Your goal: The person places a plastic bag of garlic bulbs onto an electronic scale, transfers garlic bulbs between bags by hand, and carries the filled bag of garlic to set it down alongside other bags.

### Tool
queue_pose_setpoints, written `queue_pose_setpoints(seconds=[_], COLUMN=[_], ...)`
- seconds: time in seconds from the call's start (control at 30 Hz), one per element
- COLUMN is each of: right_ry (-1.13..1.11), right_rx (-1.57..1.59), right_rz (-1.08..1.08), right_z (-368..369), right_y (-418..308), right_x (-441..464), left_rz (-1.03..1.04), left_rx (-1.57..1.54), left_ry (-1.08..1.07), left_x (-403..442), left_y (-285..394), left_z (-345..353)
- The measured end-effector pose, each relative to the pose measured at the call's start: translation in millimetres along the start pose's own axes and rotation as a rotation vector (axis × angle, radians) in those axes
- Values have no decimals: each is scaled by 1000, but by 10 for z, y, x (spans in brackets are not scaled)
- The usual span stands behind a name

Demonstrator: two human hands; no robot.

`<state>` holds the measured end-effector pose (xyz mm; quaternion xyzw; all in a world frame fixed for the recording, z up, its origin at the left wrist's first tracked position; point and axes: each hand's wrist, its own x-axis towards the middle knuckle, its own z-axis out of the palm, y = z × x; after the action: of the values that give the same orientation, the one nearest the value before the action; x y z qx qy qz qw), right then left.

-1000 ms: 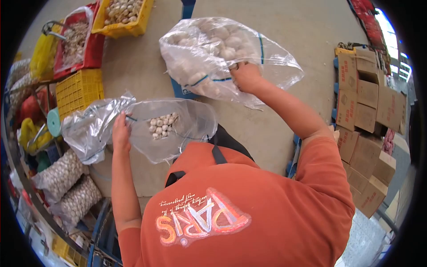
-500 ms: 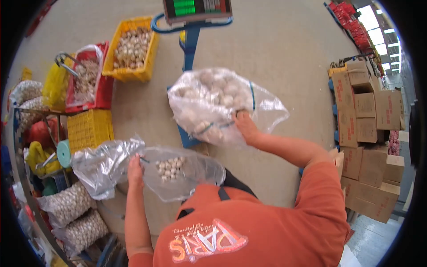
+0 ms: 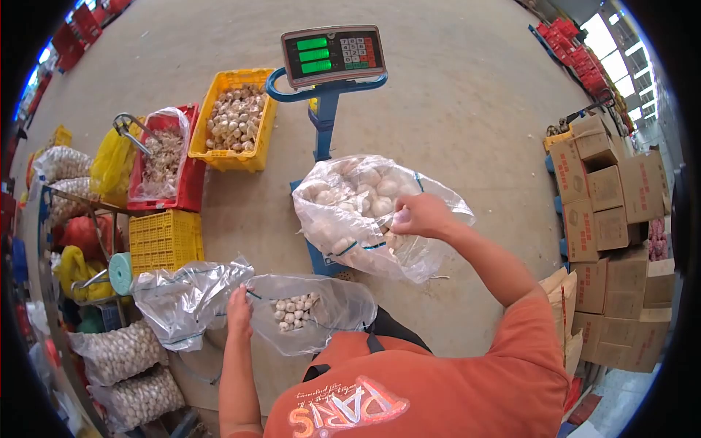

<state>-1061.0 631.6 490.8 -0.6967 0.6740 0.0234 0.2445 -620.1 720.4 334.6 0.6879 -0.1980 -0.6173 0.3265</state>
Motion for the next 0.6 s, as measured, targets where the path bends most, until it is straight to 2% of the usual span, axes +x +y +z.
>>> queue_pose_setpoints(seconds=[0.03,0.1,0.17,0.2,0.3,0.37,0.5,0.57,0.6], right_ry=[-2,-24,-83,-65,-212,-297,-67,-134,-34], right_rx=[2,436,632,678,745,739,602,701,769], right_rz=[-2,45,-10,-106,-316,-316,-540,-682,-719], right_z=[-117,-304,-410,-369,-133,185,1114,1024,944], right_y=[-48,-148,-333,-427,-788,-1060,-1309,-1406,-1392], right_x=[-81,-248,-475,-560,-753,-808,-749,-803,-814], left_rz=[-1,-11,-10,-9,-3,-3,-10,-9,-15], left_rx=[1,-6,3,11,30,28,21,23,27], left_ry=[3,-15,-8,-5,-8,-13,10,4,-2], left_x=[3,23,19,15,2,7,14,-37,-68], left_y=[8,4,9,8,20,12,-41,0,4], left_z=[-1,6,28,36,49,45,22,28,13])
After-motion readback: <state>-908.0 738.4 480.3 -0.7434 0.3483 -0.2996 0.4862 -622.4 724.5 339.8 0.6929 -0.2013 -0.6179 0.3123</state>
